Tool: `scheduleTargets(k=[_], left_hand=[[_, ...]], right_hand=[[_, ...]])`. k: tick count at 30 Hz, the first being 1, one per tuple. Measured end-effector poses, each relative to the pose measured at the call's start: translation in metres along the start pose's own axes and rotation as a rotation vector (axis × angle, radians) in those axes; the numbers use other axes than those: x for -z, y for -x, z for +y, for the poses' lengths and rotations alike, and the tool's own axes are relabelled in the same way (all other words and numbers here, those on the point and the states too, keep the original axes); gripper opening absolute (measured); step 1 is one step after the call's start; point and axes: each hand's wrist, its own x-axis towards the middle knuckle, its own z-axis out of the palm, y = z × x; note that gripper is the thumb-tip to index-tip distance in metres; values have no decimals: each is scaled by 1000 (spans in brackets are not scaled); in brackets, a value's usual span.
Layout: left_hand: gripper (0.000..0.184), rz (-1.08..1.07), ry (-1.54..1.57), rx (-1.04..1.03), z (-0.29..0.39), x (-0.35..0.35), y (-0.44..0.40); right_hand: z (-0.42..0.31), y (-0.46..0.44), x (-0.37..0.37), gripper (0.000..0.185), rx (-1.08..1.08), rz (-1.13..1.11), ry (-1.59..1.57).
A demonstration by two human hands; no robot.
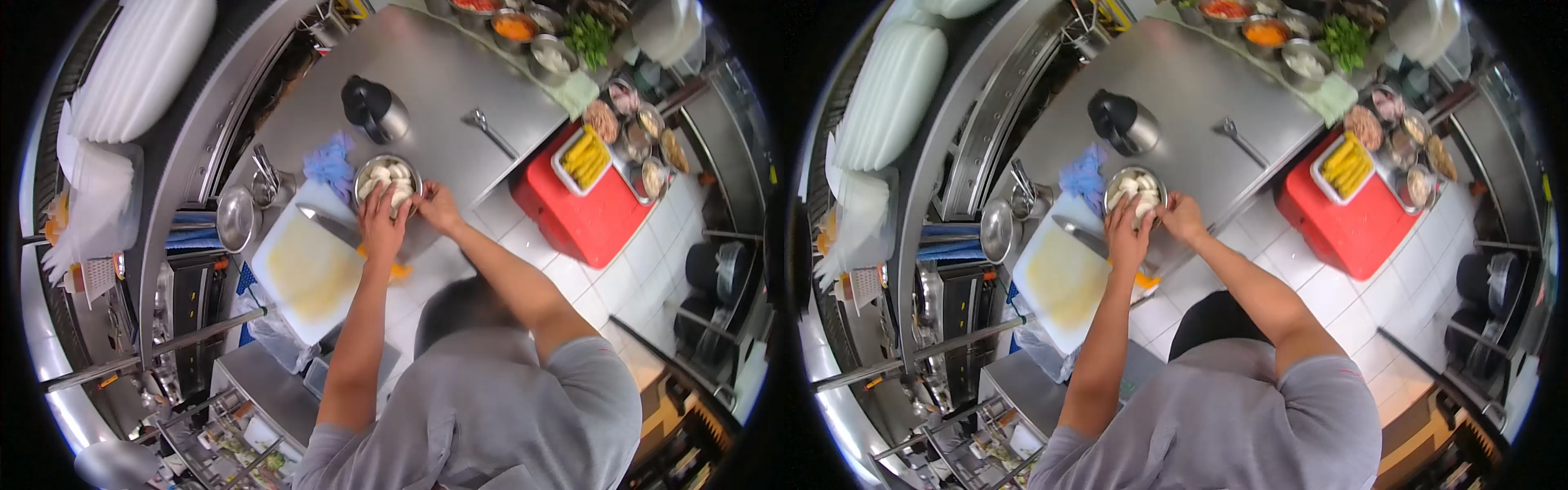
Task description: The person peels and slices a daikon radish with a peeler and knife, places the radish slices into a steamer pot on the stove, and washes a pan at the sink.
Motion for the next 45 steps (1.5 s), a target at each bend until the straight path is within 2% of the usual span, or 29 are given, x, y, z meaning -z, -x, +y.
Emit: scheduleTargets(k=[4,6,7,9,10,15,17,19,22,24,25,27,30,33,34,35,37,38,42,45], left_hand=[[38,-35,114,-155,23,10,37],[31,-2,176,-218,32,20,67],[31,15,177,-217,37,26,86],[29,-1,319,-72,39,45,132],[29,11,307,-106,33,56,153],[38,41,115,-100,1,161,281],[42,43,135,-70,-30,196,337],[40,59,63,5,-56,233,386],[39,103,-4,105,-95,268,453],[44,171,-12,195,-117,282,477],[44,208,-20,196,-129,287,487],[44,338,6,359,-156,300,498],[45,341,-89,443,-195,334,486],[44,438,-64,466,-255,356,461],[41,429,-42,466,-275,369,447],[41,452,-48,464,-304,376,431],[38,485,131,502,-360,392,396],[36,488,197,545,-373,417,363],[37,571,316,346,-445,476,221],[47,539,626,349,-485,482,106]], right_hand=[[15,63,17,15,-35,19,-307],[12,109,25,15,-28,43,-280],[10,133,25,14,-24,51,-246],[12,178,18,13,-10,43,-222],[18,201,9,12,-17,46,-210],[65,305,-73,11,-23,-119,-202],[87,340,-111,10,-85,-228,-125],[86,376,-157,14,-135,-306,88],[173,386,-203,19,34,-589,218],[170,394,-242,18,-216,-639,183],[161,400,-263,17,-467,-591,97],[173,393,-296,18,-438,-665,162],[168,383,-354,19,-457,-687,195],[194,350,-405,20,-446,-713,197],[198,337,-423,12,-454,-709,189],[198,322,-441,13,-460,-707,182],[190,296,-478,10,-469,-733,136],[184,286,-493,11,-453,-716,119],[149,254,-552,16,-357,-602,11],[130,233,-577,18,-296,-494,56]])
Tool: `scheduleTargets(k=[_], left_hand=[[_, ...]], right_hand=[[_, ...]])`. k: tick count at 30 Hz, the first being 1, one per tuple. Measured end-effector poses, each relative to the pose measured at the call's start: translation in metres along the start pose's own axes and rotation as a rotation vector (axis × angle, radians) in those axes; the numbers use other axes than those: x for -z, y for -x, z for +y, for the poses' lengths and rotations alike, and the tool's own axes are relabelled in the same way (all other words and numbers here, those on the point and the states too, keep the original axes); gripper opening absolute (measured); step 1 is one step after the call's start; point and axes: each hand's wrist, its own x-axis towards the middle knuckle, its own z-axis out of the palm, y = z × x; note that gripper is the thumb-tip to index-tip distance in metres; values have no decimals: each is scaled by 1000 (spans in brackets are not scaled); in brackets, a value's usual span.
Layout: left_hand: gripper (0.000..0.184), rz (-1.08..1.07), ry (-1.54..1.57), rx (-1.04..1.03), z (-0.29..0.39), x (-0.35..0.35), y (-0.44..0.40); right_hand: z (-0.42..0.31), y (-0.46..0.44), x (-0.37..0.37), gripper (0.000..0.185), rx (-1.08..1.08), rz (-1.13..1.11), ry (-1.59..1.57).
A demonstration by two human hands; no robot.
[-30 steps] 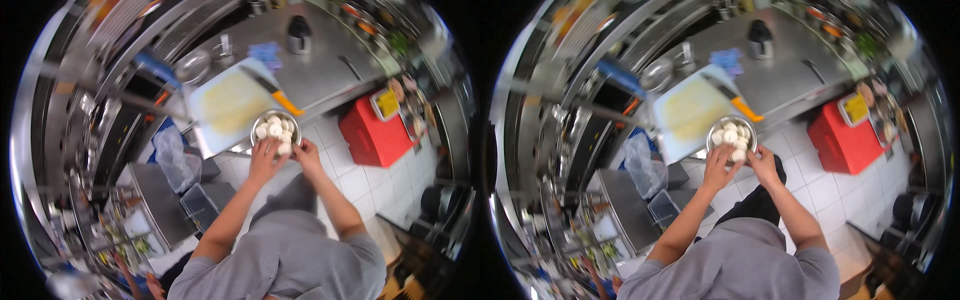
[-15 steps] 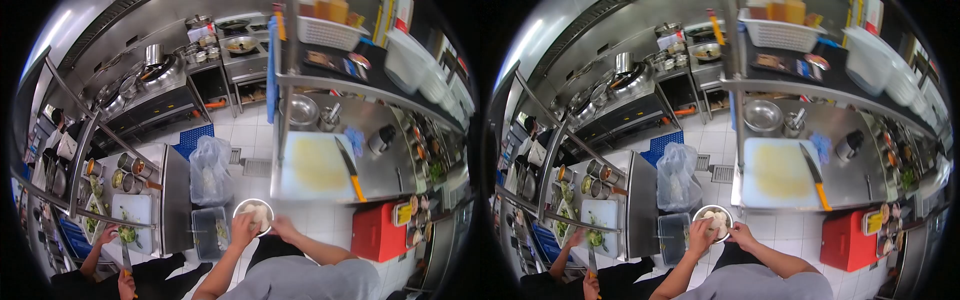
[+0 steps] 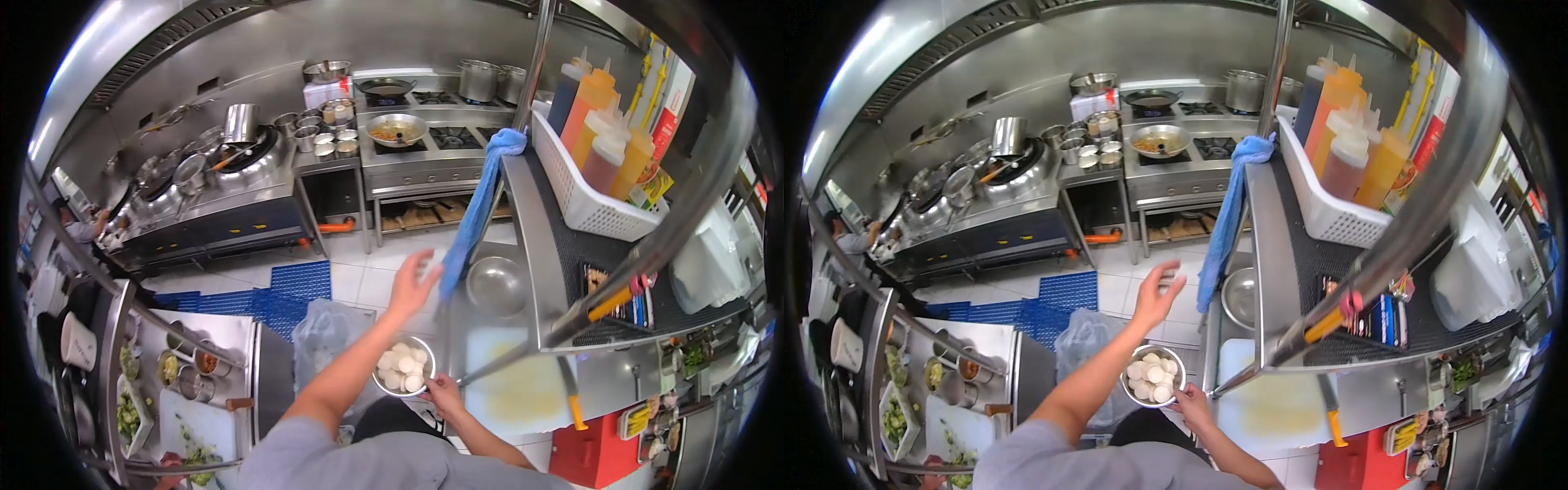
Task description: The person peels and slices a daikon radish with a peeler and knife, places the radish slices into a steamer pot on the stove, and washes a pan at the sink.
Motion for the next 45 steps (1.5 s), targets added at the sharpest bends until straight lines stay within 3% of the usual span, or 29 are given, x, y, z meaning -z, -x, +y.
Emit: scheduleTargets(k=[4,7,9,12,14,16,17,18,20,21,22,24,26,27,28,30,32,33,34,36,38,41,45], left_hand=[[59,-20,145,-59,-41,-84,-135],[79,-336,147,83,-65,-130,-185],[78,-465,231,46,-99,-157,-197],[72,-750,409,-8,-84,-143,-203],[67,-735,360,48,-95,-147,-203],[70,-1015,283,-230,-134,-154,-216],[72,-1098,261,-310,-141,-152,-224],[75,-1086,269,-251,-116,-139,-226],[88,-1468,219,-242,-109,-136,-261],[88,-1491,236,-224,-101,-131,-275],[87,-1649,219,-303,-87,-126,-295],[85,-1842,201,-374,-69,-120,-339],[88,-2010,490,-488,-72,-125,-379],[83,-1864,597,-593,-97,-136,-381],[83,-1898,595,-586,-112,-145,-402],[77,-1642,586,-556,-138,-174,-456],[67,-1580,584,-230,-189,-223,-511],[51,-1501,558,-73,-199,-238,-557],[39,-1443,623,192,-228,-260,-596],[31,-1077,533,67,-292,-303,-664],[33,-857,408,368,-338,-324,-722],[38,-804,191,476,-431,-370,-780],[43,-826,134,766,-477,-453,-817]], right_hand=[[-14,-30,-8,18,44,99,-92],[-23,-54,-20,17,51,188,-159],[-22,-81,-26,10,37,238,-188],[-34,-133,-45,3,65,276,-226],[-48,-182,-53,2,57,315,-231],[-64,-235,-59,3,67,290,-260],[-75,-266,-62,6,61,261,-313],[-95,-296,-70,6,72,275,-325],[-135,-342,-85,15,148,266,-386],[-146,-369,-84,30,66,257,-406],[-141,-397,-76,39,209,191,-502],[-175,-431,-78,32,304,239,-612],[-221,-454,-79,25,400,308,-724],[-245,-468,-77,22,446,346,-775],[-264,-481,-74,18,502,379,-835],[-298,-507,-66,13,628,435,-976],[-313,-537,-47,10,692,514,-1077],[-320,-555,-34,10,656,595,-1034],[-314,-576,-12,6,366,768,-596],[-328,-601,15,6,345,828,-678],[-350,-634,47,4,321,931,-760],[-369,-674,95,5,342,984,-747],[-426,-700,141,7,476,994,-740]])
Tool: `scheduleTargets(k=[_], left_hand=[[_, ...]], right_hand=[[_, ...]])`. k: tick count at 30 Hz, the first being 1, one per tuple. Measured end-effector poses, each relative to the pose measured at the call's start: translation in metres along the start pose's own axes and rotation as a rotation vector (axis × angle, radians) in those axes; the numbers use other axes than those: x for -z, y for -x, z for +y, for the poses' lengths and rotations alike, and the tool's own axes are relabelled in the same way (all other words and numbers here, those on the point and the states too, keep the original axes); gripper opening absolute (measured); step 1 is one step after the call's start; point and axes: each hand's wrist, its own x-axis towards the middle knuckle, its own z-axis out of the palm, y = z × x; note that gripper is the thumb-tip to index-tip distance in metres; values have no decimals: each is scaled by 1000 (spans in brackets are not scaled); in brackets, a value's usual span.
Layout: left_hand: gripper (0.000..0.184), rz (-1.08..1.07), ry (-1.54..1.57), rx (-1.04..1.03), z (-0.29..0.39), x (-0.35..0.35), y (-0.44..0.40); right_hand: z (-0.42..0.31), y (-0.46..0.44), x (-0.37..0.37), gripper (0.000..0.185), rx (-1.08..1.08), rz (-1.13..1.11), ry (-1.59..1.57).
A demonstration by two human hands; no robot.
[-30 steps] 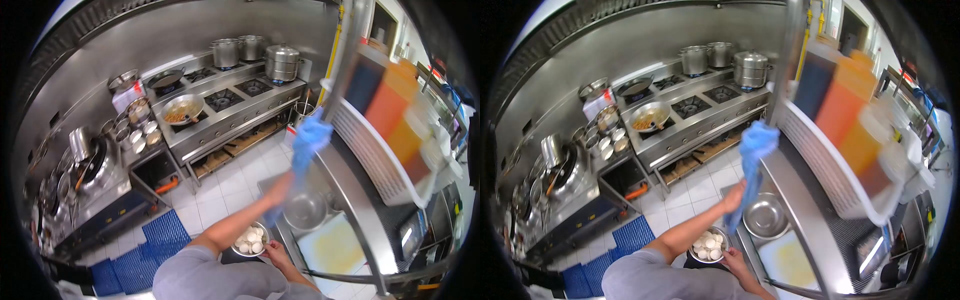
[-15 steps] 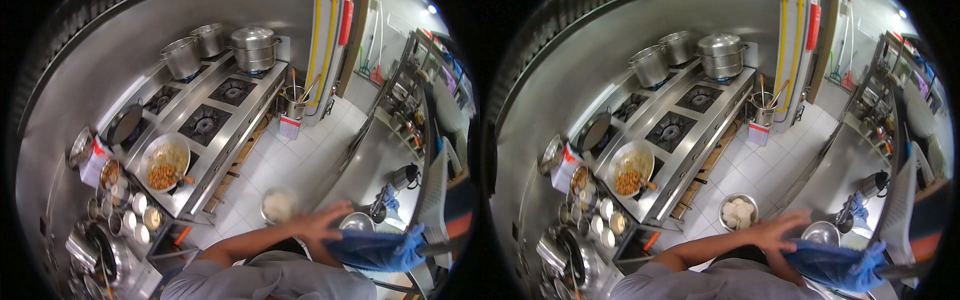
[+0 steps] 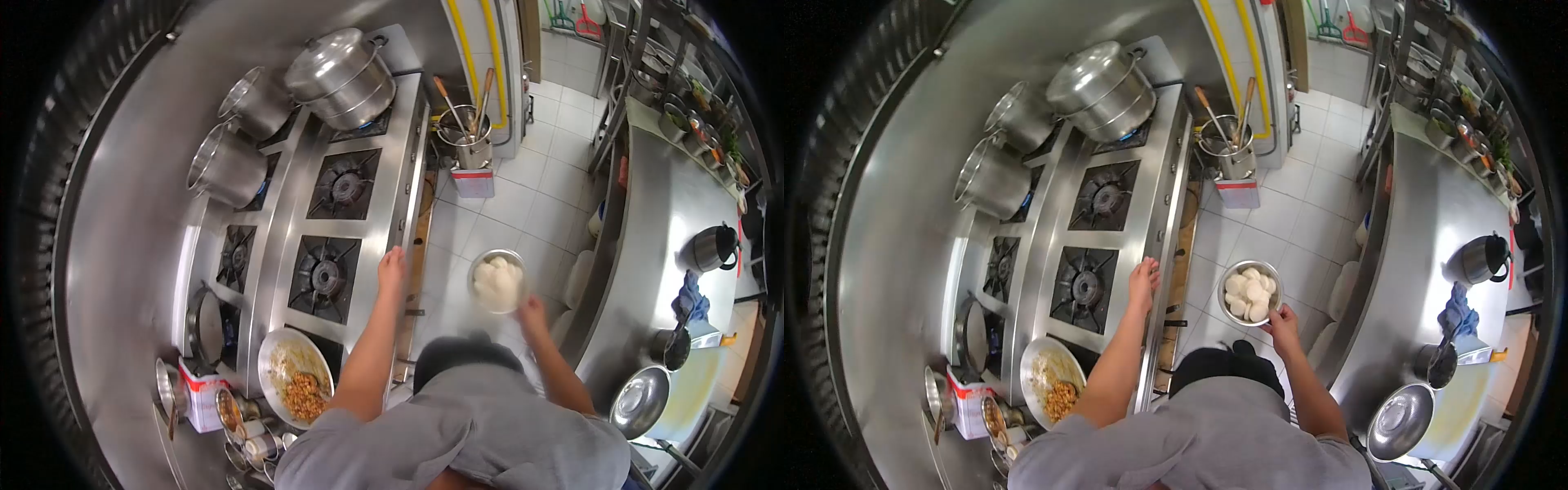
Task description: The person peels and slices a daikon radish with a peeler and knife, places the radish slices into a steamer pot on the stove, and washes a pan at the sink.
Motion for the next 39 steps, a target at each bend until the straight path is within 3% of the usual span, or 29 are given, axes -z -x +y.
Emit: scheduleTargets(k=[2,7,9,14,17,19,22,23,25,30,39], left_hand=[[44,-54,220,184,6,-28,-51],[44,-180,218,228,-12,-99,-215],[46,-121,281,310,-24,-130,-284],[64,41,494,306,-46,-184,-441],[81,140,536,233,-46,-202,-503],[76,219,556,192,-45,-216,-523],[64,180,857,159,-60,-208,-558],[62,144,864,85,-64,-206,-564],[56,246,891,128,-55,-210,-560],[37,405,767,112,-42,-216,-568],[38,466,567,181,-34,-213,-569]], right_hand=[[-36,-14,-25,7,-7,41,-10],[-68,-86,-58,6,-19,175,-6],[-65,-119,-56,5,-52,214,-47],[-57,-203,-33,4,-110,317,-54],[-51,-252,-17,12,-158,388,-80],[-47,-286,-5,17,-102,336,-148],[-49,-332,1,17,-142,412,-152],[-59,-345,0,16,-164,403,-90],[-70,-369,4,16,-188,363,21],[-73,-410,37,17,-215,318,162],[-70,-419,84,25,-203,406,111]])
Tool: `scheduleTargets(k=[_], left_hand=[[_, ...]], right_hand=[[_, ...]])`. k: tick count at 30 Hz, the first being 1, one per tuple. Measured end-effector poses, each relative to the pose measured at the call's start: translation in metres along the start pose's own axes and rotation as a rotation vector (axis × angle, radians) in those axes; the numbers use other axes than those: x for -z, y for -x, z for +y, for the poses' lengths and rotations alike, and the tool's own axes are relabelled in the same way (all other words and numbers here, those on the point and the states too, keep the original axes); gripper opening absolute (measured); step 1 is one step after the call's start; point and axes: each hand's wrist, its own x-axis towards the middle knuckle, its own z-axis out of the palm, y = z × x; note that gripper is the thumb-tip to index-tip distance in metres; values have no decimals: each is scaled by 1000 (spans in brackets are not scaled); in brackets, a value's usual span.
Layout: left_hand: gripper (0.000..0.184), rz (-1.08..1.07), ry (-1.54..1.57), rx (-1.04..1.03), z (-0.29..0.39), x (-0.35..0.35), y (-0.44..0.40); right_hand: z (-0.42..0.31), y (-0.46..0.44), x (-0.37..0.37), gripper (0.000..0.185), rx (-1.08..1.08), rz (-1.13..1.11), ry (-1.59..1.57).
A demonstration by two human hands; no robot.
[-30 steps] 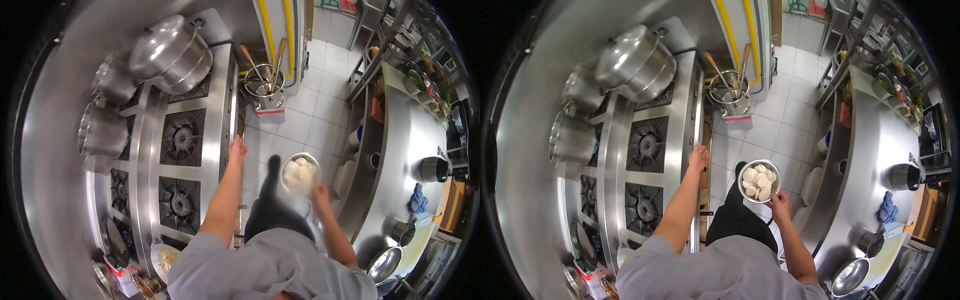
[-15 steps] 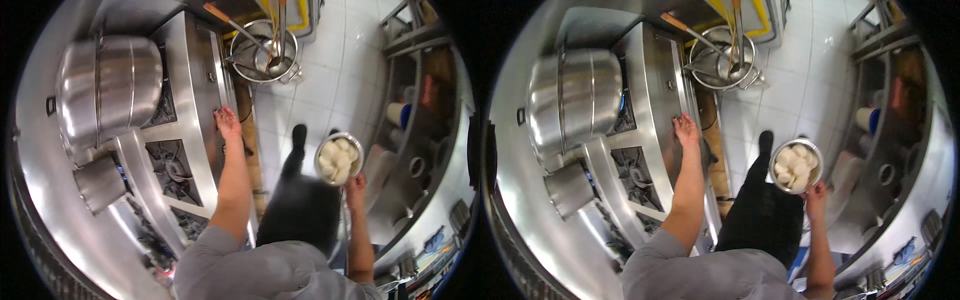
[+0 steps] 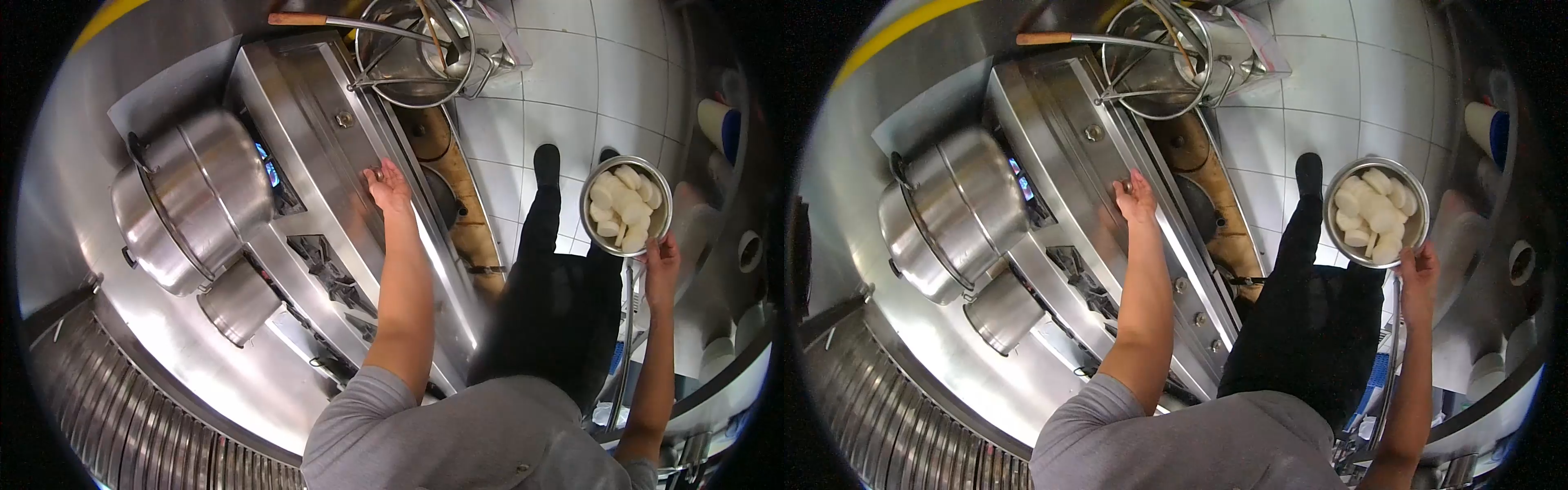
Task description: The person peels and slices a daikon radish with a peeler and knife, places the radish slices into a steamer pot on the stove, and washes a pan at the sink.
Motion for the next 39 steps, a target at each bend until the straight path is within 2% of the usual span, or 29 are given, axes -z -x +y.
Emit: scheduleTargets(k=[3,8,14,23,25,29,39], left_hand=[[37,73,-60,-56,-2,-7,8],[37,25,-103,-81,-2,-2,3],[36,123,-75,-34,0,-6,0],[43,105,-111,-54,-3,-8,5],[44,118,-103,-46,-2,-10,7],[45,123,-92,-44,-3,-14,12],[45,131,-132,-94,-5,-17,18]], right_hand=[[35,-10,33,25,25,11,0],[11,-6,15,21,68,100,-33],[28,-7,18,29,-34,2,3],[28,2,1,21,-23,-65,4],[26,6,-3,19,-38,9,-14],[45,4,12,21,-3,12,-33],[20,6,14,12,31,-7,-26]])
